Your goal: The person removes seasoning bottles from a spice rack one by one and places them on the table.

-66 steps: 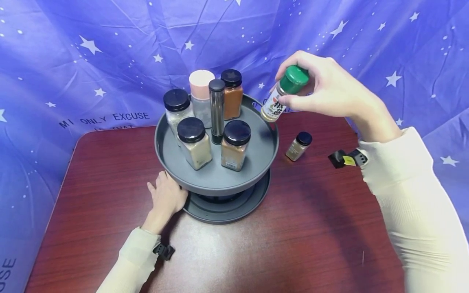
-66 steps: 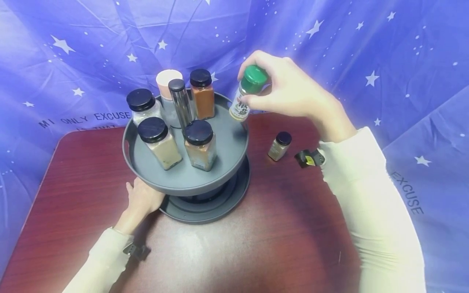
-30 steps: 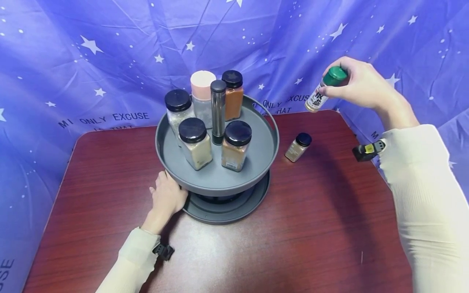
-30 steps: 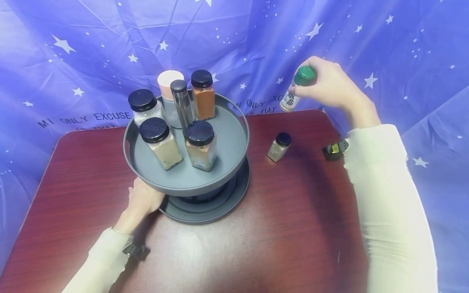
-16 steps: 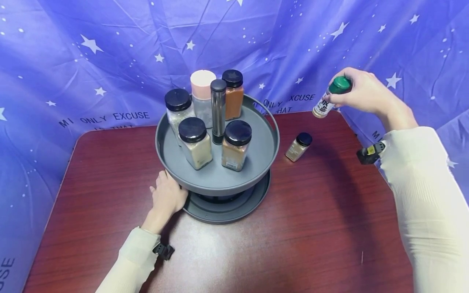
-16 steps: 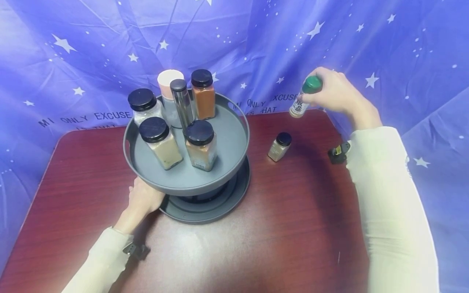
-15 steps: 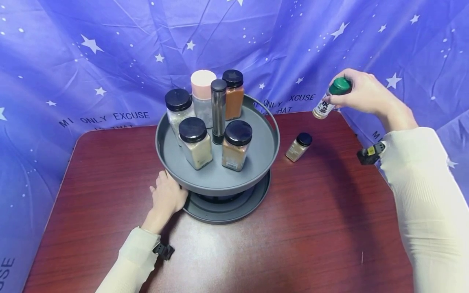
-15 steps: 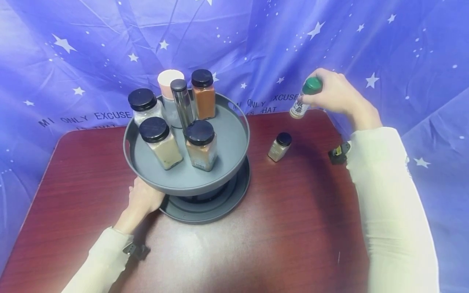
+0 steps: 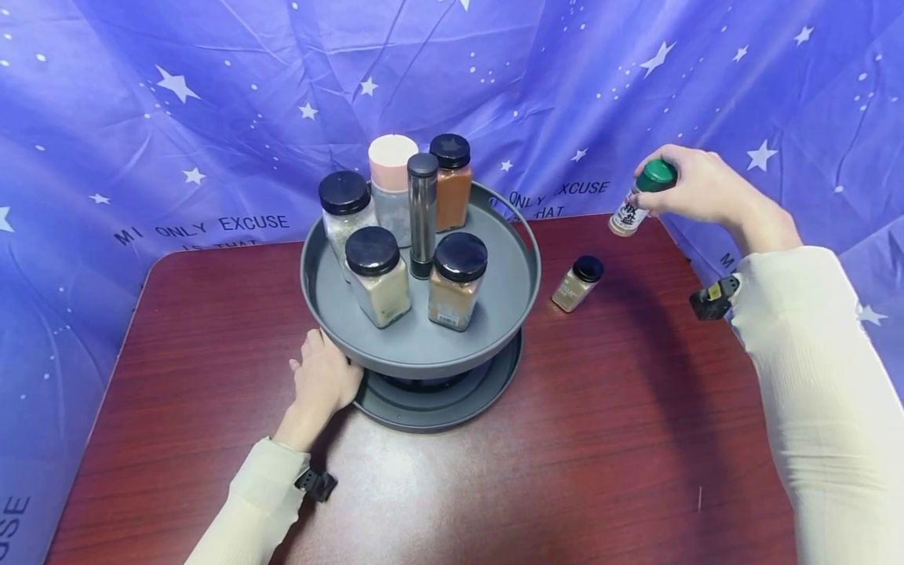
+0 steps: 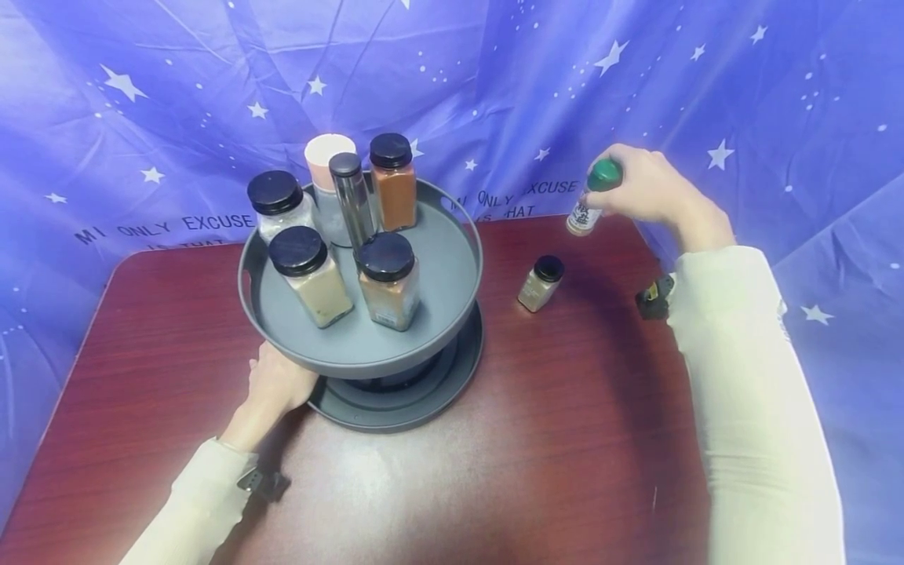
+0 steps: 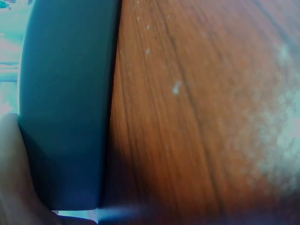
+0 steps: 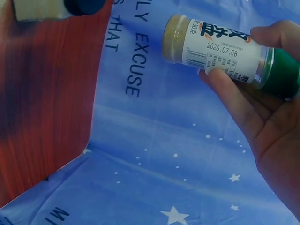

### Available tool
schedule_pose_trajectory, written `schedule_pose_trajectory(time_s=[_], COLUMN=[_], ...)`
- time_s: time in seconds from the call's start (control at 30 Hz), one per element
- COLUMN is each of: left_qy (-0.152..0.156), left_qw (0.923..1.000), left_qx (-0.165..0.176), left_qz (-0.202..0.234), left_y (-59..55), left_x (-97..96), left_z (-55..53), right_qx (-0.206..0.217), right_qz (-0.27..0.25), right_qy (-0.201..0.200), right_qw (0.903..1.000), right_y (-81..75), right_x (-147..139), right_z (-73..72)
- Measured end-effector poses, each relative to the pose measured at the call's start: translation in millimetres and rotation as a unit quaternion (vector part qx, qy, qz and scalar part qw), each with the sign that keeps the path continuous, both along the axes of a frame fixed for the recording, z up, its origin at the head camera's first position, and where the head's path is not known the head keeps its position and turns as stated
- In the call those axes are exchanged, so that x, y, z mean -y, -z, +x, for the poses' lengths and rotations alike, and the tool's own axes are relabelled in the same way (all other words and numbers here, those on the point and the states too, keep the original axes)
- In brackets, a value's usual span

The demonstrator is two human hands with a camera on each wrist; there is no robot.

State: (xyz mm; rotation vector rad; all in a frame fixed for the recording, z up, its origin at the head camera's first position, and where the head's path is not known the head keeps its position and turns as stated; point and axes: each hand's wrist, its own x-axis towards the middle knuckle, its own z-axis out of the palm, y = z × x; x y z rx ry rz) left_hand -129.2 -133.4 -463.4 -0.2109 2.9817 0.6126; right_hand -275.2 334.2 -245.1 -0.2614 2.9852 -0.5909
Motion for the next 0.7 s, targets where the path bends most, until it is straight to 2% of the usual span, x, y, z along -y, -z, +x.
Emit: schedule_pose_trajectory(time_s=[0.37,0.7], left_qy=[-0.002,-0.005], left_qw=[1.0,1.0], left_qx=[-0.002,-0.002], left_qz=[0.001,0.001], left_y=[0.0,1.0], left_x=[-0.5,1.0], left_z=[0.2,-0.3], right_qx=[0.023,0.054], right_qz=[0.021,-0.006], right_qy=[0.009,0.023], right_qw=[0.9995,0.9982], right_y=[20.4,54.5], right_x=[-13.8,-23.0], right_z=[-3.6,-5.5])
